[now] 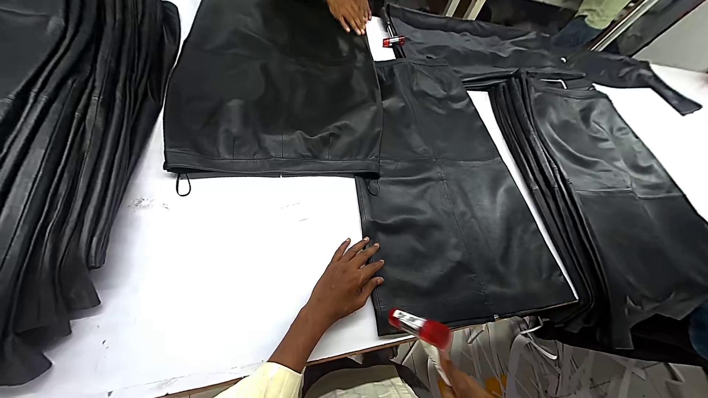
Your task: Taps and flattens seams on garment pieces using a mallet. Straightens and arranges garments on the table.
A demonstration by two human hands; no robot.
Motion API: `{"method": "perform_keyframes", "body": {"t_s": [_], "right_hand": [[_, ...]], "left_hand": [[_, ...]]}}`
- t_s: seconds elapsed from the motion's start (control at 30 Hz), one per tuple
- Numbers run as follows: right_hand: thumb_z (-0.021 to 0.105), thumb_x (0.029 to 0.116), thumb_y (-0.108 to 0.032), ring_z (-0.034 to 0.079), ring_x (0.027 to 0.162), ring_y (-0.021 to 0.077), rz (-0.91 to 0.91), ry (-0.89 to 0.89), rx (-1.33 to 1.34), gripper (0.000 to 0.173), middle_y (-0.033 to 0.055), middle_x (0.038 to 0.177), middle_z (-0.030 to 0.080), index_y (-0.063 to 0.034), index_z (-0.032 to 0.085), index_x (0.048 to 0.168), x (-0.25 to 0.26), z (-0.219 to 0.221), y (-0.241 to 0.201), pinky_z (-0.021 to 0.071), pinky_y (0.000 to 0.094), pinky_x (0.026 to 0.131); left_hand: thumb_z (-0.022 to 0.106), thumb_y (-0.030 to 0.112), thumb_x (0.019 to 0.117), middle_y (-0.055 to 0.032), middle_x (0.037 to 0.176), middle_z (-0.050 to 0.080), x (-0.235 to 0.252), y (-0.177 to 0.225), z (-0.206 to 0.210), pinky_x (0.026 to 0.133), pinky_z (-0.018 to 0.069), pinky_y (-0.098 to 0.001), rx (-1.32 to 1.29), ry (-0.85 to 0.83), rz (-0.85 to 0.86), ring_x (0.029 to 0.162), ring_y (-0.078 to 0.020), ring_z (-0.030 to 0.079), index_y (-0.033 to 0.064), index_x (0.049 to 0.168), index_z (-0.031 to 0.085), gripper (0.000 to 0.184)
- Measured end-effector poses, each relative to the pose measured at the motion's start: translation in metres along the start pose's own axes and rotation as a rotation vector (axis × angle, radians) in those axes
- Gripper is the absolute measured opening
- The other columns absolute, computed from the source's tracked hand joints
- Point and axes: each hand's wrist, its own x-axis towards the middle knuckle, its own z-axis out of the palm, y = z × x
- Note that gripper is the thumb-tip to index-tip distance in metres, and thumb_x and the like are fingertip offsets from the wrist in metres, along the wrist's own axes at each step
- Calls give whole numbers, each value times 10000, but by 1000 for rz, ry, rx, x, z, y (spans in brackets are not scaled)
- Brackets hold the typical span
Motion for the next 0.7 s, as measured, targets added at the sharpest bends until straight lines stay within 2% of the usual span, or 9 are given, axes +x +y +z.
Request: {"method": "perform_keyframes", "body": {"t_s": [0.07,0.1,0.2,0.33,0.43,0.47,0.57,0.67,0.7], "right_hand": [[417,1104,-264,655,641,306,62,-109,-81,430,186,855,677,-138,556,1490,5,6,4,547,474,549],[413,1104,-266,654,640,311,71,-117,-83,432,189,855,677,-140,554,1493,6,7,5,543,477,546],[380,1113,-263,625,627,270,13,16,-1,453,196,841,659,-38,555,1465,10,7,1,538,421,557],[408,1104,-255,653,634,302,95,-78,-62,452,175,847,686,-122,512,1523,19,8,4,552,480,562],[408,1109,-250,609,619,256,44,28,-2,456,180,835,661,-27,525,1490,25,3,-3,536,406,564],[415,1106,-242,614,625,257,46,21,-14,452,176,843,664,-36,524,1493,25,3,-5,537,409,566],[420,1101,-256,647,624,282,73,-42,-109,450,149,839,684,-140,512,1526,33,12,2,544,456,547],[432,1097,-230,628,626,253,28,73,-58,451,168,871,686,-43,519,1499,39,11,-3,544,416,555],[432,1097,-228,631,627,250,26,63,-75,450,164,879,685,-52,520,1501,40,10,-6,543,414,550]], "left_hand": [[527,377,1045,-38,1484,578,1,-2,1,1238,274,-553,-4,34,1,1470,-255,428,185,1250,741,353],[534,361,1043,-33,1479,582,2,-3,2,1238,281,-547,-7,41,4,1467,-247,432,186,1241,744,338],[552,333,1038,-36,1456,600,3,-3,2,1225,306,-540,-24,63,-4,1448,-245,459,182,1222,753,311],[541,285,1046,-45,1469,587,3,-2,0,1235,302,-523,-26,61,-17,1455,-232,451,171,1277,723,316],[545,243,1041,-62,1459,593,5,-3,0,1224,324,-520,-37,83,-16,1440,-229,472,150,1287,714,313],[543,229,1043,-65,1461,591,4,-2,0,1223,328,-516,-41,85,-25,1437,-224,476,146,1296,708,314],[537,185,1041,-59,1475,580,4,-1,-1,1228,332,-498,-43,93,-38,1443,-196,469,151,1315,699,319],[550,136,1016,-63,1467,588,5,-3,-1,1222,343,-498,-59,115,-34,1429,-193,488,144,1299,711,325],[554,130,1013,-63,1466,590,3,-3,0,1222,343,-496,-64,115,-38,1426,-194,491,140,1293,714,323]]}}
